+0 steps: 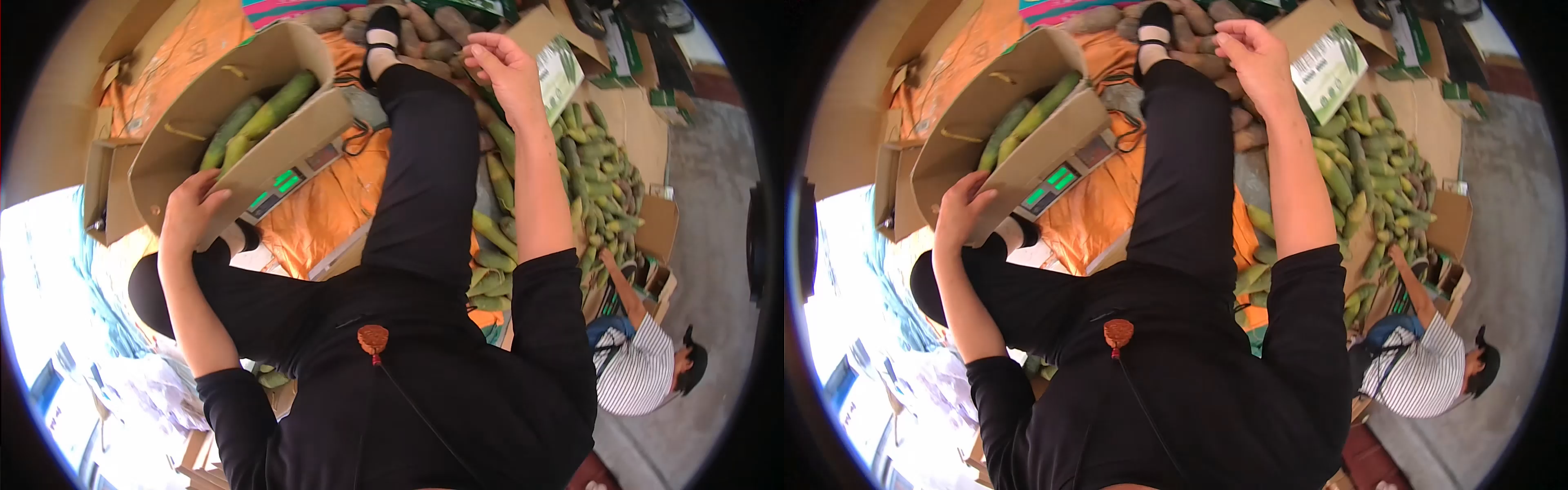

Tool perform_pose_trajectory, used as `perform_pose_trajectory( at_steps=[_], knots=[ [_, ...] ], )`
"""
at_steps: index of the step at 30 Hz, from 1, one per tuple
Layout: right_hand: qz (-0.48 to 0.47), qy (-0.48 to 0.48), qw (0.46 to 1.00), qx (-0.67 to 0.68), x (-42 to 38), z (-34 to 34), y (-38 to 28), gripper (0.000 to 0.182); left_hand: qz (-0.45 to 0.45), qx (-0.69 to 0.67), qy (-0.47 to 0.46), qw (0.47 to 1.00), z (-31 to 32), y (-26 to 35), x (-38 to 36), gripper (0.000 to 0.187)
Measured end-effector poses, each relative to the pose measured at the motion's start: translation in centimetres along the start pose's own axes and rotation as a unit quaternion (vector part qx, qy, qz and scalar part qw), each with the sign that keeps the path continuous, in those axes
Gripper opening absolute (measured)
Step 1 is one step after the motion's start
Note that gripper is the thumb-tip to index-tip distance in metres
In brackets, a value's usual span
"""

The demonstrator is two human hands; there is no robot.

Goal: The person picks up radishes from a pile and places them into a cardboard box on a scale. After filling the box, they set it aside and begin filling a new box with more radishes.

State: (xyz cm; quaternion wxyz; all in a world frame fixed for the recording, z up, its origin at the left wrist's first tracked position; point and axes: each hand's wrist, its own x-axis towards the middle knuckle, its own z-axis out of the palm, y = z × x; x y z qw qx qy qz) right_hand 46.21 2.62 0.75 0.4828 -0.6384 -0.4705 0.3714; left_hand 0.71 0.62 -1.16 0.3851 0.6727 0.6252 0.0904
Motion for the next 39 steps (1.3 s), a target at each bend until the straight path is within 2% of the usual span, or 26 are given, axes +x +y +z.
perform_pose_trajectory(
  at_steps=[3,5,7,9,13,16,18,19,20,22,23,24,26,28,30,31,33,37,39],
  knots=[
    [0.029,0.047,0.996,-0.065,-2.1,-4.3,5.3,0.02,-0.005,0.017,-0.018,1.0,-0.1,0.4,0.1,0.043],
    [0.051,0.05,0.983,-0.168,-4.0,-7.4,10.4,0.019,-0.015,0.029,-0.011,0.999,0.0,0.4,0.2,0.043],
    [0.095,0.056,0.97,-0.216,-6.8,-10.2,15.6,0.02,-0.018,0.035,-0.02,0.999,0.0,0.4,0.3,0.043],
    [0.178,0.063,0.941,-0.279,-10.6,-11.8,18.6,0.021,-0.029,0.024,-0.012,0.999,0.0,0.5,0.2,0.039],
    [0.316,0.03,0.901,-0.297,-18.9,-13.4,26.4,0.02,-0.035,0.017,-0.024,0.999,0.1,0.7,0.5,0.039],
    [0.326,0.034,0.887,-0.324,-24.8,-13.3,32.0,0.02,-0.041,0.018,-0.03,0.999,0.1,2.0,0.3,0.04],
    [0.434,0.052,0.834,-0.336,-27.8,-12.9,34.6,0.02,-0.051,0.009,-0.034,0.998,0.3,2.2,0.2,0.042],
    [0.437,0.053,0.833,-0.334,-29.1,-12.8,34.8,0.02,-0.048,0.007,-0.038,0.998,0.3,1.9,0.2,0.041],
    [0.404,-0.053,0.827,-0.388,-30.2,-12.7,35.0,0.019,-0.044,0.005,-0.04,0.998,0.2,1.7,0.3,0.041],
    [0.366,-0.16,0.807,-0.434,-31.4,-12.1,34.4,0.018,-0.044,0.014,-0.04,0.998,0.2,1.5,0.3,0.042],
    [0.268,-0.301,0.725,-0.558,-31.7,-11.6,34.0,0.015,-0.043,0.022,-0.038,0.998,0.2,1.3,0.4,0.043],
    [0.155,-0.426,0.607,-0.653,-31.9,-11.2,33.6,0.012,-0.043,0.023,-0.039,0.998,0.2,1.2,0.4,0.043],
    [0.157,-0.397,0.628,-0.65,-33.2,-10.8,34.0,0.013,-0.024,0.016,-0.031,0.999,0.2,1.0,0.5,0.046],
    [0.16,-0.367,0.649,-0.647,-35.8,-10.5,37.2,0.016,-0.021,0.019,-0.031,0.999,0.2,0.7,0.6,0.048],
    [0.207,-0.307,0.698,-0.613,-38.7,-10.1,41.2,0.017,-0.017,0.021,-0.03,0.999,0.2,0.5,0.7,0.05],
    [0.208,-0.307,0.699,-0.612,-38.3,-9.6,39.2,0.017,-0.009,0.023,-0.028,0.999,0.1,0.3,0.8,0.05],
    [0.424,-0.167,0.772,-0.443,-36.5,-8.0,32.8,0.022,-0.003,0.027,-0.028,0.999,0.1,0.3,0.8,0.05],
    [0.475,-0.182,0.744,-0.433,-36.8,-8.1,33.1,0.026,0.007,0.037,-0.021,0.999,0.1,0.2,0.7,0.049],
    [0.452,-0.109,0.774,-0.43,-37.1,-8.7,32.8,0.027,0.008,0.047,-0.018,0.999,0.2,0.3,0.8,0.048]
  ],
)
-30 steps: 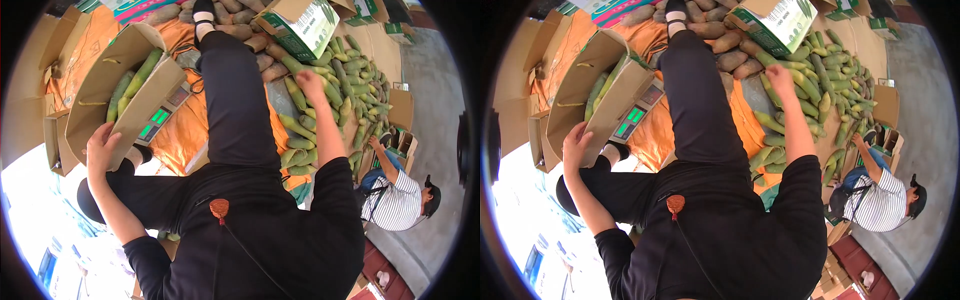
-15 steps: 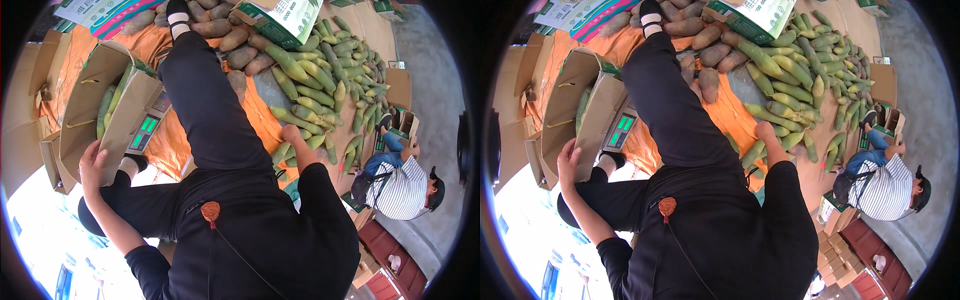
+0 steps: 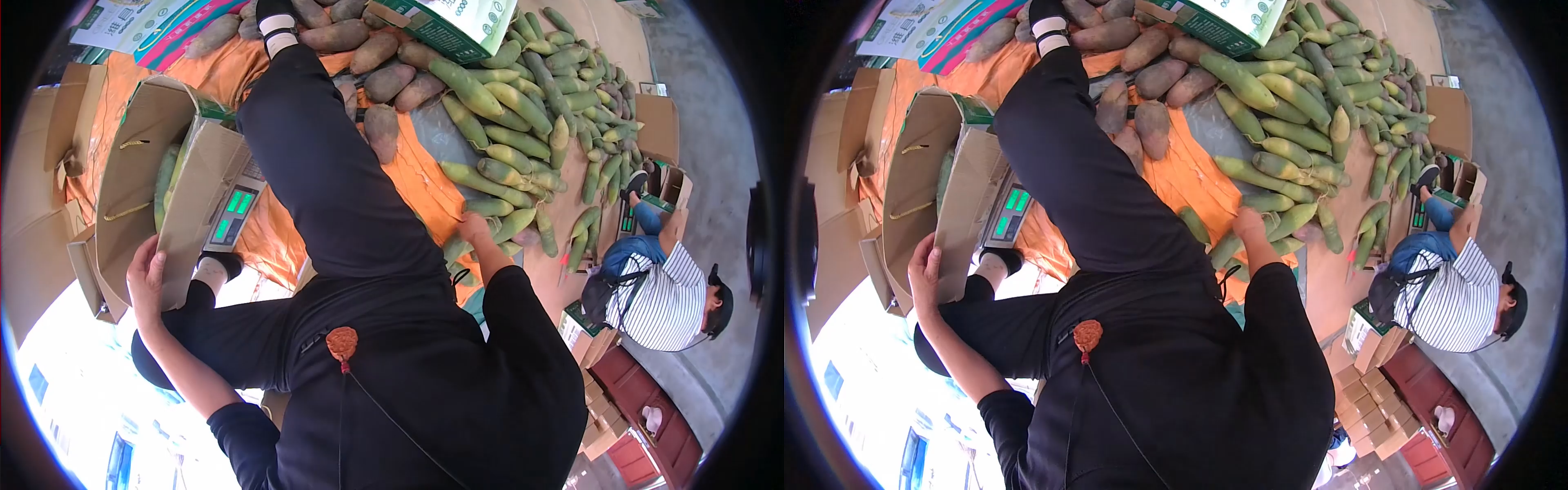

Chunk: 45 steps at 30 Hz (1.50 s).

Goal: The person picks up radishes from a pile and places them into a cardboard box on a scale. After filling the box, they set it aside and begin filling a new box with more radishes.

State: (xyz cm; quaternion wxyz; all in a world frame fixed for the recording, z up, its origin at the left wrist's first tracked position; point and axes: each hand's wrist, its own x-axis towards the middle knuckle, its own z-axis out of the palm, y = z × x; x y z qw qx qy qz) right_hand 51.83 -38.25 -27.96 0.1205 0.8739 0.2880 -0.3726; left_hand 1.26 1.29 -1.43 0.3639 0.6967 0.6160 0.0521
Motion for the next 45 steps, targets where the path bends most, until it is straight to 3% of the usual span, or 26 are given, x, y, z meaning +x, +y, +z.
perform_pose_trajectory(
  at_steps=[4,7,9,12,14,21,26,32,34,36,38,40,42,45],
  knots=[
    [-0.019,0.05,0.998,-0.029,0.6,-1.6,-0.5,0.022,-0.007,-0.003,0.004,1.0,0.1,0.4,-0.1,0.046],
    [0.038,0.112,0.992,0.042,1.0,-6.0,-2.5,0.034,0.004,-0.004,0.013,1.0,-0.1,0.2,-0.1,0.043],
    [0.041,0.222,0.97,-0.09,1.1,-8.9,-3.9,0.041,0.01,-0.003,0.021,1.0,-0.1,-0.2,0.0,0.041],
    [0.006,0.226,0.953,-0.204,2.2,-11.3,-4.3,0.049,0.007,-0.008,0.036,0.999,-0.3,-0.8,0.0,0.038],
    [-0.021,0.187,0.953,-0.236,3.0,-11.6,-4.0,0.047,-0.011,-0.02,0.033,0.999,-0.2,-0.5,-0.3,0.035],
    [0.02,0.152,0.932,-0.327,4.7,-11.7,-4.4,0.024,-0.054,-0.065,0.04,0.996,0.0,0.4,-0.9,0.037],
    [-0.018,0.132,0.936,-0.324,4.3,-12.4,-4.2,0.023,-0.041,-0.053,0.057,0.996,-0.2,0.1,-1.2,0.037],
    [-0.031,0.196,0.962,-0.188,2.2,-15.6,-5.8,0.044,-0.05,-0.044,0.077,0.995,-0.4,0.2,-1.5,0.036],
    [-0.078,0.267,0.961,-0.006,3.2,-15.8,-5.2,0.054,-0.058,-0.043,0.083,0.994,-0.6,0.2,-1.8,0.035],
    [-0.129,0.302,0.944,0.042,4.5,-16.7,-5.3,0.059,-0.079,-0.012,0.06,0.995,-0.9,0.5,-2.0,0.032],
    [-0.198,0.272,0.895,0.293,6.9,-17.8,-5.8,0.061,-0.079,-0.007,0.068,0.995,-1.1,0.5,-2.1,0.029],
    [-0.203,0.285,0.898,0.267,4.8,-21.9,-10.1,0.055,-0.049,0.004,0.06,0.997,-1.0,-0.2,-2.2,0.026],
    [-0.3,0.233,0.798,0.468,0.3,-26.4,-16.4,0.047,-0.052,0.0,0.07,0.996,-1.3,0.2,-2.3,0.024],
    [-0.35,0.208,0.754,0.515,-6.0,-31.9,-24.5,0.044,-0.041,0.008,0.062,0.997,-1.7,0.3,-2.6,0.024]
  ],
)
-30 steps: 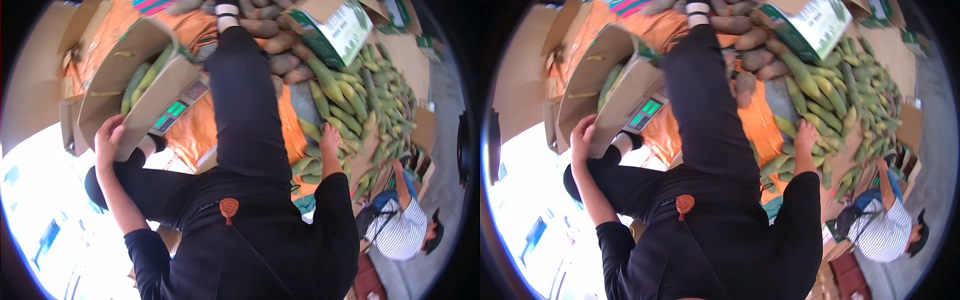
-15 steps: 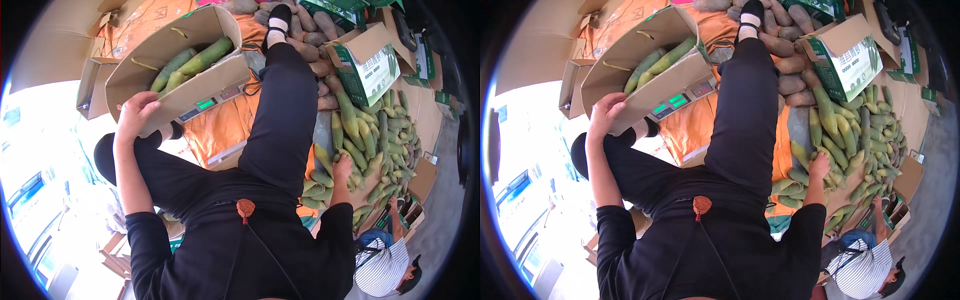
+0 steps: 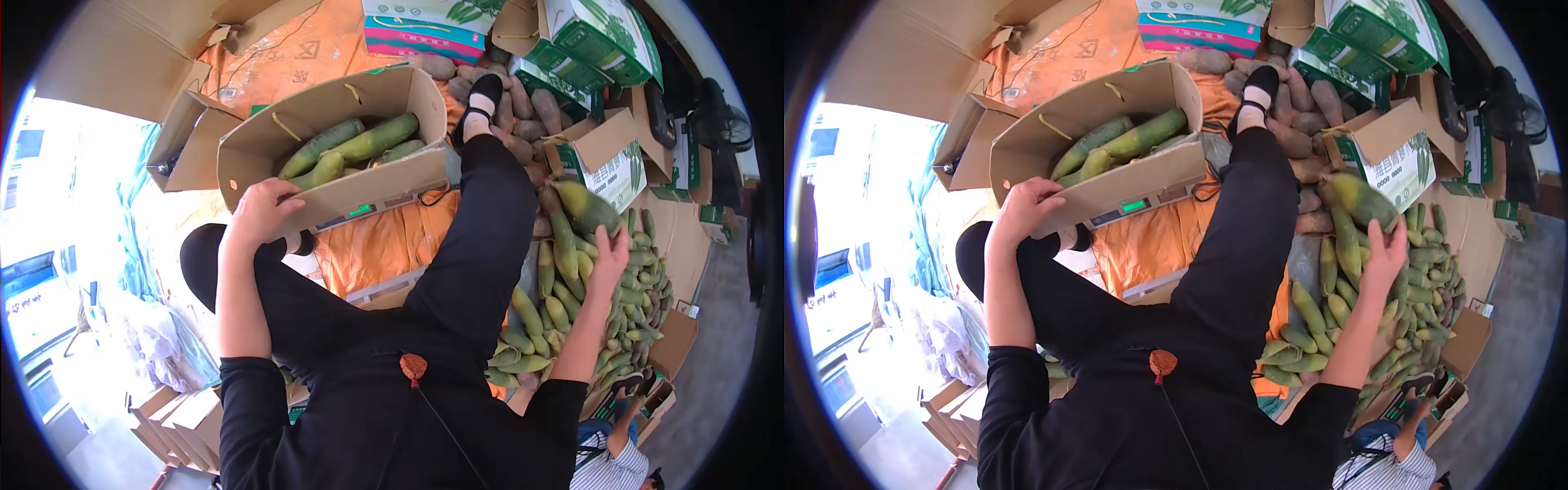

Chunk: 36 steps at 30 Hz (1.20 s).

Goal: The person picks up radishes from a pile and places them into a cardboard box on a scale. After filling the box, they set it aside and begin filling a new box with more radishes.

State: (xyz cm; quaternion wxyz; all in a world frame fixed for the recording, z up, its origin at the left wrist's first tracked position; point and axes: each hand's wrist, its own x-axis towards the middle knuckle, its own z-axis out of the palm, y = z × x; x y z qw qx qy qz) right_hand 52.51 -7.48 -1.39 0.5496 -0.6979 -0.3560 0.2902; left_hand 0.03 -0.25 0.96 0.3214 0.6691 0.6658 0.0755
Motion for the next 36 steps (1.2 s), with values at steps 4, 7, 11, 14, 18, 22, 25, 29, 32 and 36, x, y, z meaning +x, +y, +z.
perform_pose_trajectory(
  at_steps=[4,7,11,14,18,22,25,29,32,36],
  knots=[
    [-0.076,-0.116,0.988,0.072,2.0,6.5,-7.5,0.045,0.0,0.012,0.01,1.0,-1.0,0.2,-0.9,0.023],
    [-0.109,-0.194,0.967,0.124,1.9,12.2,-10.3,0.045,-0.003,0.001,0.021,1.0,-1.7,-0.1,-1.5,0.023],
    [-0.12,-0.299,0.936,0.141,1.2,19.2,-11.4,0.047,-0.028,-0.029,0.004,0.999,-2.7,0.3,-2.0,0.022],
    [-0.101,-0.344,0.928,0.101,0.1,23.3,-11.2,0.044,-0.024,-0.044,0.004,0.999,-3.0,0.2,-2.1,0.022],
    [-0.058,-0.406,0.912,0.012,0.0,26.8,-8.4,0.044,-0.008,-0.033,0.008,0.999,-3.1,0.0,-2.1,0.023],
    [-0.17,-0.325,0.928,-0.067,0.8,27.3,-7.3,0.046,-0.011,-0.041,0.014,0.999,-3.0,-0.3,-2.2,0.024],
    [-0.165,-0.303,0.932,-0.108,2.1,26.7,-6.7,0.04,-0.015,-0.04,0.015,0.999,-2.8,-0.5,-2.2,0.023],
    [-0.068,-0.289,0.954,-0.049,3.3,26.3,-5.2,0.036,-0.005,-0.053,0.079,0.995,-2.8,-0.5,-1.9,0.024],
    [-0.049,-0.294,0.953,-0.054,4.5,26.0,-3.1,0.034,-0.011,-0.063,0.148,0.987,-2.9,-0.6,-1.7,0.026],
    [0.003,-0.303,0.949,-0.083,5.0,26.0,-2.9,0.035,-0.018,-0.098,0.283,0.954,-2.5,-1.8,-0.9,0.037]
  ],
)
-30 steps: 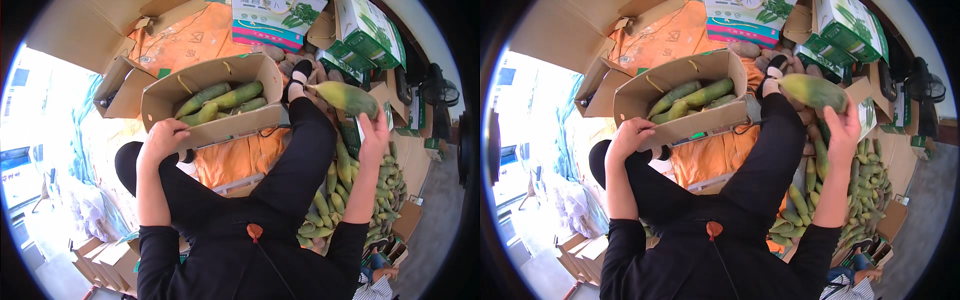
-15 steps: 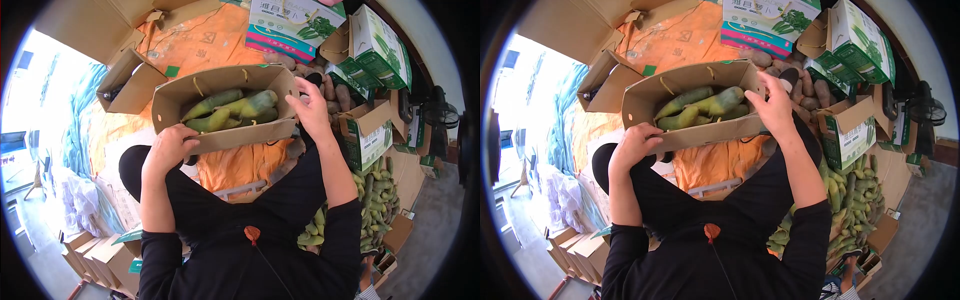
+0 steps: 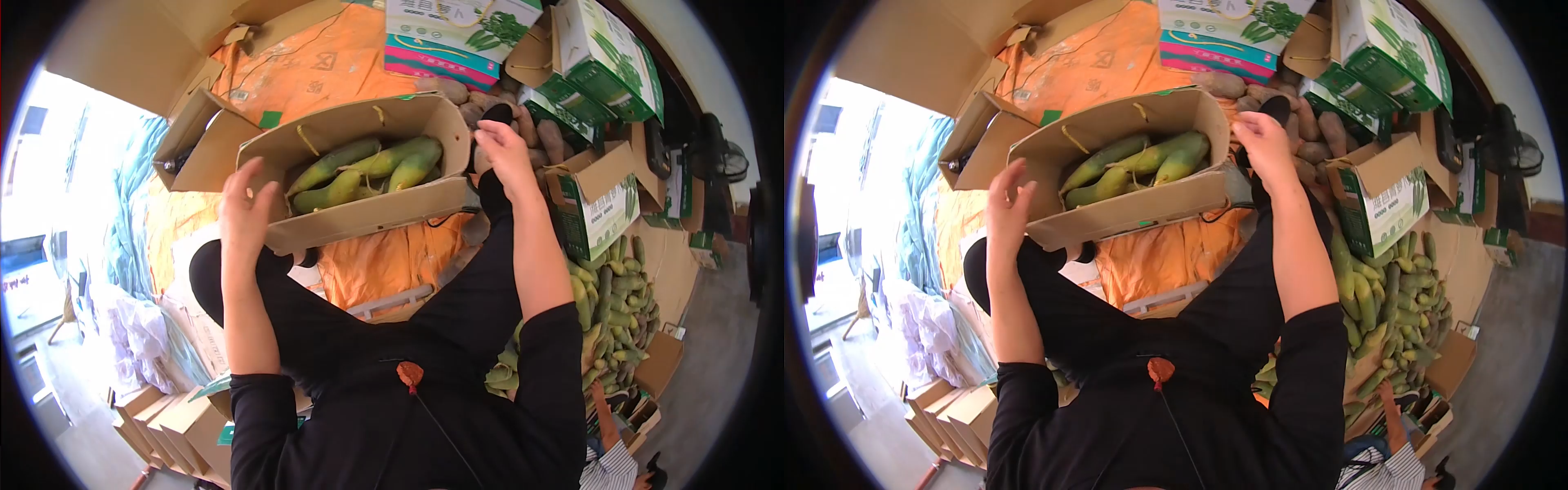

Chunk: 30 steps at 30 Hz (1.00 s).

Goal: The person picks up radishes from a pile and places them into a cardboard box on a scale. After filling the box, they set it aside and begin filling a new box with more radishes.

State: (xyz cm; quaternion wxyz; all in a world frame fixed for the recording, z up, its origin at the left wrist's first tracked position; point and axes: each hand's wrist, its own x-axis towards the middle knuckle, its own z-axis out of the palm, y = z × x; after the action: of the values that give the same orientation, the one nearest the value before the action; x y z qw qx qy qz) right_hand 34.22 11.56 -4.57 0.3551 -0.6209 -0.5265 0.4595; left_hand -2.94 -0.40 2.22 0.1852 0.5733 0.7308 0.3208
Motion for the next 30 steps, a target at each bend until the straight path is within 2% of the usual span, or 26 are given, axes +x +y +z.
perform_pose_trajectory(
  at_steps=[1,2,5,7,9,11,12,13,14,15,17,19,20,21,23,27,29,30],
  knots=[
    [0.001,-0.02,1.0,0.013,0.0,0.0,0.1,0.036,-0.021,-0.041,0.068,0.997,0.3,-0.6,0.3,0.04],
    [0.016,-0.027,0.999,0.025,0.1,0.0,0.3,0.037,-0.037,-0.029,0.071,0.996,0.2,-2.7,0.9,0.046],
    [0.058,-0.039,0.997,0.033,-0.5,1.1,-1.0,0.04,-0.121,-0.116,0.091,0.982,-0.2,-3.0,1.6,0.055],
    [0.056,-0.064,0.995,0.047,-0.3,1.3,-0.9,0.042,-0.153,-0.182,0.068,0.969,-0.7,-5.3,2.2,0.059],
    [-0.032,-0.068,0.997,-0.011,1.0,1.9,1.4,0.043,-0.208,-0.219,0.044,0.952,-1.7,-5.0,2.0,0.061],
    [-0.043,-0.038,0.998,-0.022,2.3,2.9,3.2,0.039,-0.241,-0.206,0.013,0.948,-2.1,-5.1,1.9,0.068],
    [0.005,-0.066,0.997,0.031,1.9,2.7,2.0,0.038,-0.27,-0.149,-0.009,0.951,-2.3,-5.5,2.1,0.073],
    [-0.018,-0.038,0.999,0.003,2.4,3.3,2.7,0.038,-0.292,-0.123,-0.029,0.948,-2.1,-6.1,2.2,0.076],
    [0.001,-0.063,0.998,-0.003,2.1,2.8,1.7,0.038,-0.311,-0.144,-0.047,0.938,-1.9,-7.2,2.5,0.076],
    [-0.028,-0.026,0.999,-0.018,1.6,2.9,1.3,0.04,-0.331,-0.162,-0.06,0.928,-1.7,-8.0,2.8,0.076],
    [-0.028,-0.01,0.999,-0.032,1.0,3.1,0.8,0.044,-0.368,-0.194,-0.106,0.903,-1.6,-8.0,3.1,0.075],
    [0.013,-0.008,1.0,-0.018,0.6,3.2,0.2,0.05,-0.364,-0.175,-0.118,0.907,-1.1,-9.1,3.5,0.072],
    [0.015,-0.009,1.0,-0.025,0.6,3.3,0.1,0.052,-0.349,-0.163,-0.118,0.915,-1.0,-9.3,3.6,0.057],
    [0.016,-0.013,0.999,-0.031,0.4,3.2,-0.1,0.054,-0.342,-0.161,-0.123,0.917,-0.9,-9.3,3.9,0.057],
    [0.021,-0.016,0.999,-0.039,0.1,2.8,-0.3,0.055,-0.37,-0.165,-0.13,0.905,-0.8,-9.4,4.2,0.038],
    [0.026,-0.034,0.998,-0.053,-0.2,2.8,-0.8,0.058,-0.326,-0.25,-0.143,0.9,-0.5,-10.7,4.6,0.03],
    [0.022,-0.045,0.997,-0.056,-0.3,2.5,-1.0,0.057,-0.353,-0.237,-0.135,0.895,-0.4,-11.7,4.8,0.037],
    [0.023,-0.04,0.998,-0.048,-0.4,2.4,-1.0,0.056,-0.363,-0.168,-0.129,0.907,-0.1,-11.0,4.4,0.042]
  ],
)
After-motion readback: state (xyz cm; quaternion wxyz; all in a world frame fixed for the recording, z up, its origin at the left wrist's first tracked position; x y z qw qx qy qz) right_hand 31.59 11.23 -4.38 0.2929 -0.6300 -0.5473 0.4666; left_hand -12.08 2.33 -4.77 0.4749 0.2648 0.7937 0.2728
